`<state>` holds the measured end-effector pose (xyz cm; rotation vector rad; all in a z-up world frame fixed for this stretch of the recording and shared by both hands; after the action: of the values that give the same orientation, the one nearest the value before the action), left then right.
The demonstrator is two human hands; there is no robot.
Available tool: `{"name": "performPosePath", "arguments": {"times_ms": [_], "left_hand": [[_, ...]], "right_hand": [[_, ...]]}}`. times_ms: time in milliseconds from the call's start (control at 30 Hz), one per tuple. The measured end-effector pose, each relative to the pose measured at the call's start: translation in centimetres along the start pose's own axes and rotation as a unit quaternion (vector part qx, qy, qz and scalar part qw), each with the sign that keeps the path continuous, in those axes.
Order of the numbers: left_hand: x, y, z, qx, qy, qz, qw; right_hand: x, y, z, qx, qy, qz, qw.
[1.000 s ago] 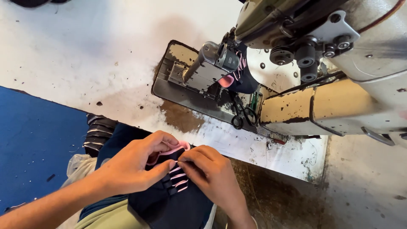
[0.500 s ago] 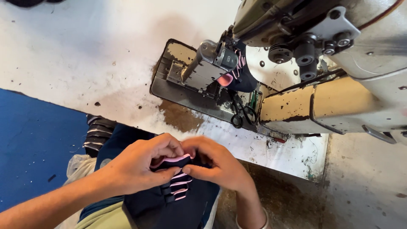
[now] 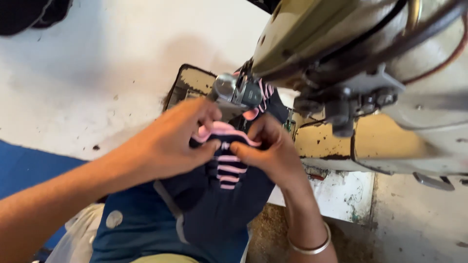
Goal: The person uses a sewing machine to stitch pink elastic onto the front of a dark blue cap. They repeatedly guide the cap under the needle, sew a short section, and then pull the elastic through the eyelets to secure it.
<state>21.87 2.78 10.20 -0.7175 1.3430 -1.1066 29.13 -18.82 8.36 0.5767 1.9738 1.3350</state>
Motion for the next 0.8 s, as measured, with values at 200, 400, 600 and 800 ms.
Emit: {"name": "performPosePath", "arguments": {"times_ms": [200,400,600,800], "left_hand": [[-3.6,2.3,8.6,-0.113,0.031,-0.093,0.989],[-3.9,5.4,11.7,-0.17,0.072,-0.186,0.965],[-3.9,6.3,12.3,-0.168,0.089,-0.2,0.961],[-3.4,5.8,12.0,-0.159,0.084,-0.19,0.965]], "right_hand": [[-3.5,4.8,7.8,-0.062,0.023,0.053,0.996],[-6.4,1.4,10.9,-0.047,0.011,0.055,0.997],[-8.6,-0.9,11.0,-0.1,-0.123,-0.026,0.987],[-10.2,-2.6,8.3,-0.155,-0.258,-0.103,0.948]]}}
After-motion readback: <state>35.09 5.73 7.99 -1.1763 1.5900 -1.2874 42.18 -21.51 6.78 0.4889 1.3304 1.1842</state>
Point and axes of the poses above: each hand's wrist, its own z-axis towards the middle knuckle, its own x-axis out of the palm, y = z × x, the point moved 4 cm from there along z, towards the middle knuckle, and after that the axes turned 5 degrees about y, right-handed, at the moved point
